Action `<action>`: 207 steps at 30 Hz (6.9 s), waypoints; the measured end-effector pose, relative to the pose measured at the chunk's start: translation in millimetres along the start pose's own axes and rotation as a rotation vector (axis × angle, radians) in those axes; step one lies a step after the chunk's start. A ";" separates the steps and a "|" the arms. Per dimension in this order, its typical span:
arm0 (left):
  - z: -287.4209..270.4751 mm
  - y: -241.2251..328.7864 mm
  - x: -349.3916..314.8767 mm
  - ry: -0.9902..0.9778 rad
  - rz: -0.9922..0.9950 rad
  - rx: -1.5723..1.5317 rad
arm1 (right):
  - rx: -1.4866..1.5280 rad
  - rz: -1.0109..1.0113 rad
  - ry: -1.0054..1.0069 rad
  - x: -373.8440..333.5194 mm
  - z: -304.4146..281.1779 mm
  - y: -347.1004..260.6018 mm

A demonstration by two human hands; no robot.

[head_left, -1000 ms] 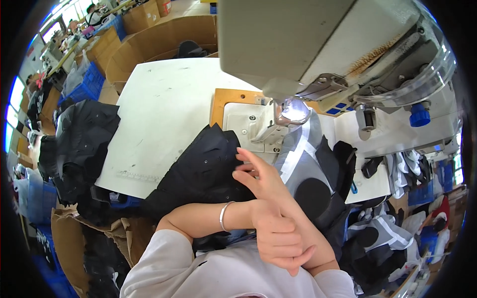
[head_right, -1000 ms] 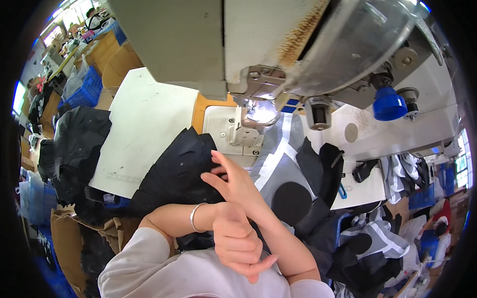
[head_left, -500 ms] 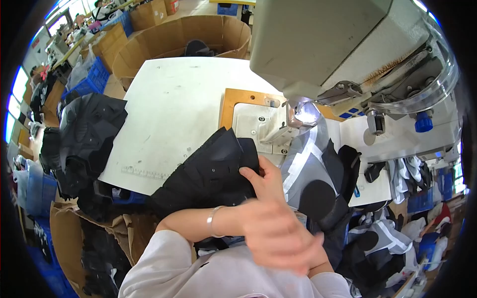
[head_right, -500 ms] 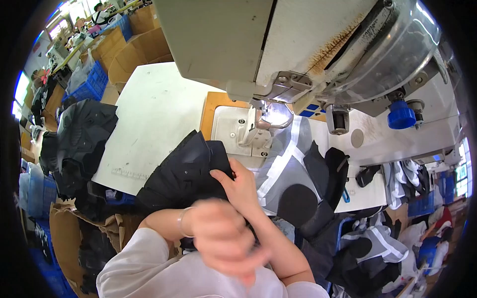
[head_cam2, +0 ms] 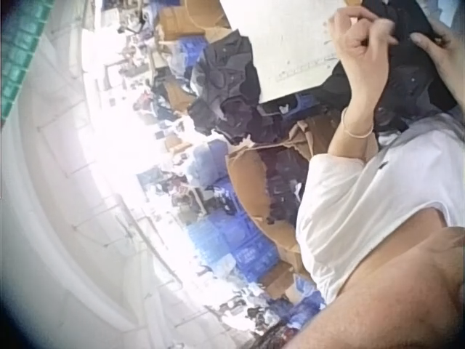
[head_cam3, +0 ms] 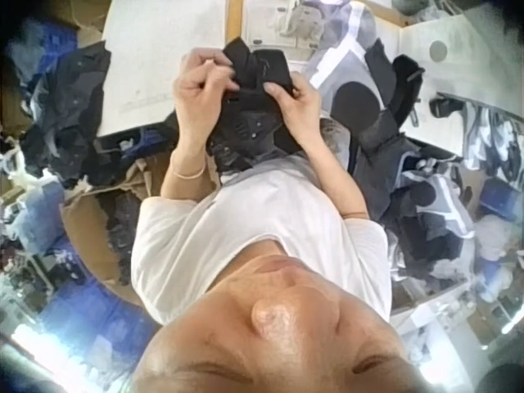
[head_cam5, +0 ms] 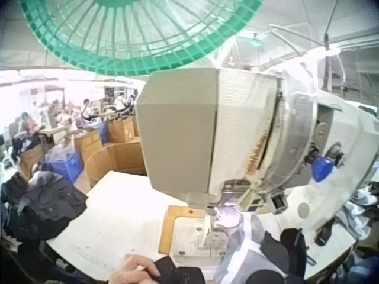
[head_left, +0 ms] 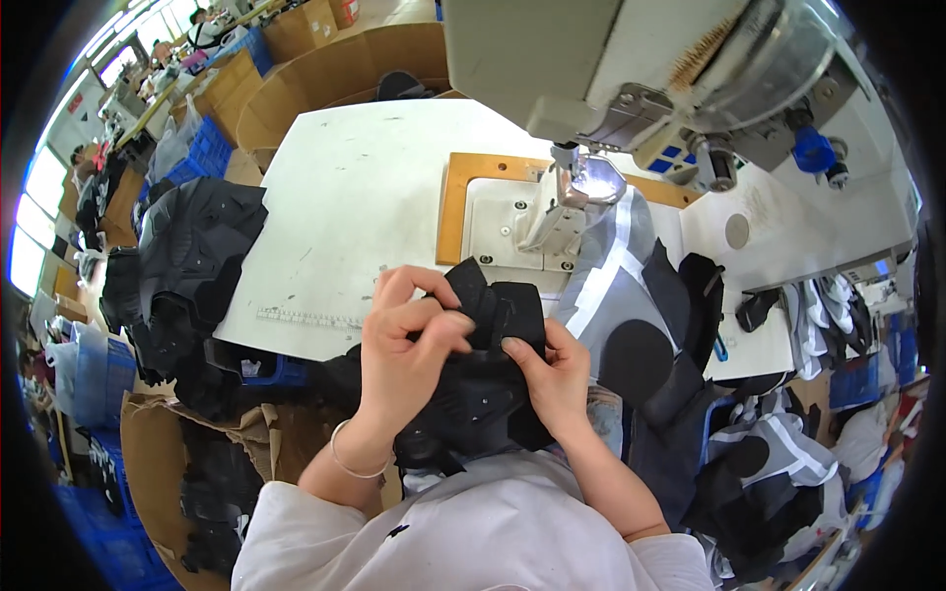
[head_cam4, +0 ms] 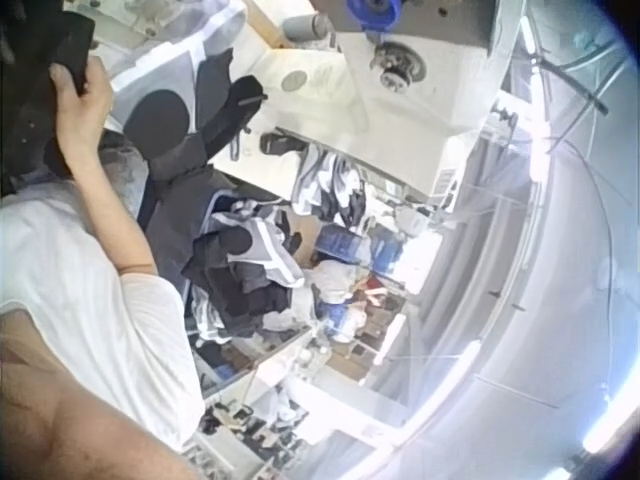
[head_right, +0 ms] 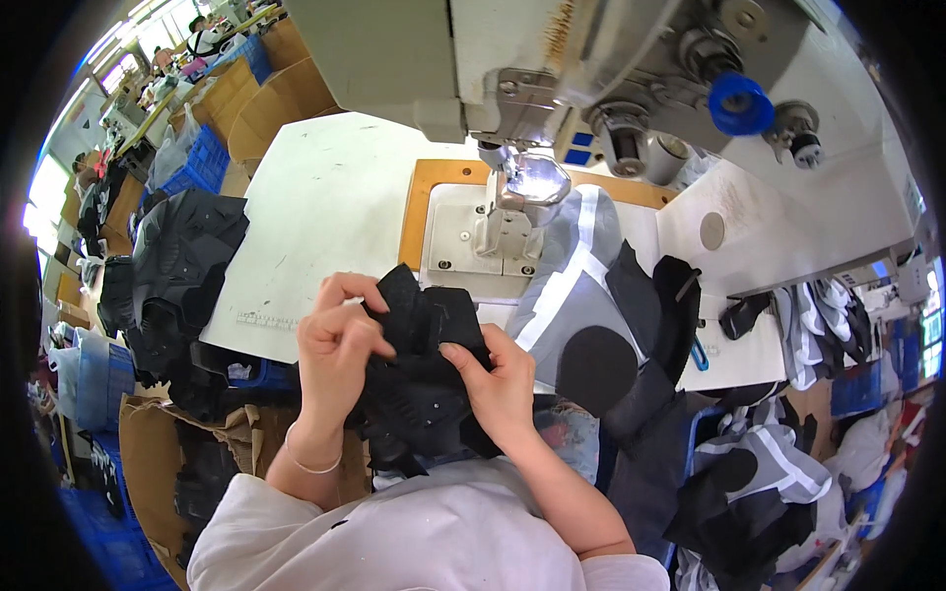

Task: Sewing components of a black protective gear piece using an industrial sewing machine.

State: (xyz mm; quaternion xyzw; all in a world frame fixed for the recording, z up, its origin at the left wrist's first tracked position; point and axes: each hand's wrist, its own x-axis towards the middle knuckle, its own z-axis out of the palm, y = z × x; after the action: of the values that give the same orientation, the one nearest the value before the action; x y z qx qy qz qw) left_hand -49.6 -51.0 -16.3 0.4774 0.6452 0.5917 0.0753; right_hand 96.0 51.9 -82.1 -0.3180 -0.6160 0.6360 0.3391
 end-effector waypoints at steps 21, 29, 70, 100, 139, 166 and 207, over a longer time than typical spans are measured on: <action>3.1 5.3 -32.5 -0.467 -0.044 0.591 | -0.252 -0.084 -0.043 -8.9 -30.8 18.3; 3.6 -8.9 -17.2 -0.498 -0.082 0.476 | -0.163 -0.101 0.032 -4.2 -26.4 25.8; -5.1 -24.6 -37.9 -0.135 -0.193 0.586 | -0.411 -0.416 -0.042 -3.8 4.7 2.8; -11.5 -67.3 1.5 -0.223 -0.538 -0.373 | -0.855 -0.090 -0.303 101.5 -168.1 -83.7; 23.9 17.0 140.7 -0.233 -0.275 -0.161 | -0.425 -0.222 0.179 105.3 -59.8 -95.5; 26.4 4.0 144.9 -0.267 0.012 0.132 | -0.420 -0.332 0.214 106.3 -62.2 -80.4; 23.6 2.8 157.9 -0.271 0.223 0.221 | -0.461 -0.264 0.206 113.0 -60.8 -84.9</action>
State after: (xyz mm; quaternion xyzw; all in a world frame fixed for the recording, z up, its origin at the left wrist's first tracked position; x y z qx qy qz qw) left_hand -116.6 76.2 53.1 0.6266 0.6333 0.4522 0.0428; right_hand 85.2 180.4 1.8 -0.3668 -0.7426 0.3939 0.3986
